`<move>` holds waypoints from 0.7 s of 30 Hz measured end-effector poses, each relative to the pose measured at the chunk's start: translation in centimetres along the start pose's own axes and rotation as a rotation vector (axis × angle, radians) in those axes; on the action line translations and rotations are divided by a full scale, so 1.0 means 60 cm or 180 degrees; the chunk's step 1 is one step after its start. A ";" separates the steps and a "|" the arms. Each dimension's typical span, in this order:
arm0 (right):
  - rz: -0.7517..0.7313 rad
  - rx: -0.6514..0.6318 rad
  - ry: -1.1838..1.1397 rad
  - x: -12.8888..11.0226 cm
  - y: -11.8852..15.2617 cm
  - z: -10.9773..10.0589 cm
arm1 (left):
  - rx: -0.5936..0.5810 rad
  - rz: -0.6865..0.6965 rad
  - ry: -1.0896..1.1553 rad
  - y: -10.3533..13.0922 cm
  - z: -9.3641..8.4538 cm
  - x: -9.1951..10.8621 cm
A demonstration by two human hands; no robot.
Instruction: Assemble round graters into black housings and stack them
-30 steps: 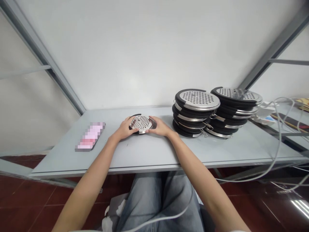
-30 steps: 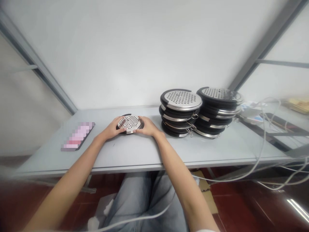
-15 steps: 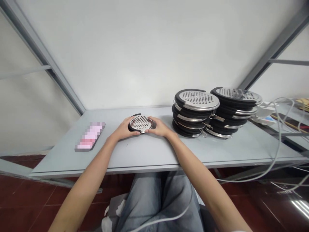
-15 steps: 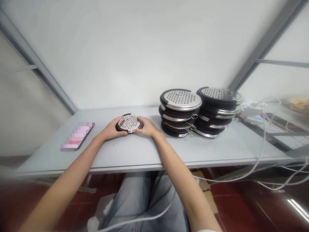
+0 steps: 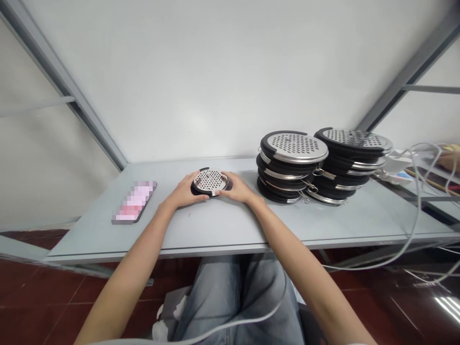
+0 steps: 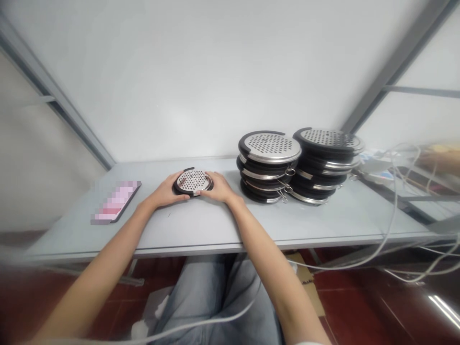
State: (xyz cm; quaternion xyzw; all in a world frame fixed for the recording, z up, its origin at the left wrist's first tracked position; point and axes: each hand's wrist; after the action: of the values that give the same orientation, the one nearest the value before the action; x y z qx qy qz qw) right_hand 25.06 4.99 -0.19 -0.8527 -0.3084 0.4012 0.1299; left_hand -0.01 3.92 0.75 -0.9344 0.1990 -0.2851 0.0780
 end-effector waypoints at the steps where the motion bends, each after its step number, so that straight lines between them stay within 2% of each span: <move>1: 0.0083 -0.0001 0.0042 0.000 0.000 -0.001 | -0.0031 0.0041 0.0024 0.001 -0.003 -0.001; 4: 0.0282 -0.0076 0.0065 0.002 0.000 -0.005 | -0.0092 0.0099 0.0102 0.002 -0.008 -0.002; 11: 0.0341 -0.0343 -0.0166 0.009 -0.001 -0.014 | -0.0128 0.0080 0.0118 0.002 -0.008 -0.005; 17: 0.0269 -0.0210 -0.0445 0.010 0.000 -0.021 | -0.0102 0.0172 -0.0045 0.004 -0.005 -0.006; 21: 0.0386 -0.0165 -0.0527 0.007 0.002 -0.022 | -0.0085 0.0213 -0.0112 0.004 -0.001 -0.007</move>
State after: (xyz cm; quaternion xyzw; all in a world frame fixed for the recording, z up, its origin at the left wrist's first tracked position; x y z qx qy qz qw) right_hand 26.32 5.21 0.34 -0.8368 -0.2762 0.4693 0.0573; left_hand -0.42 3.89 0.54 -0.9330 0.2325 -0.2633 0.0785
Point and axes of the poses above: each hand's wrist, its own y-axis away from the middle knuckle, its own z-axis out of the palm, x = y × z, and after that the axes turned 5 degrees about -z, right-handed
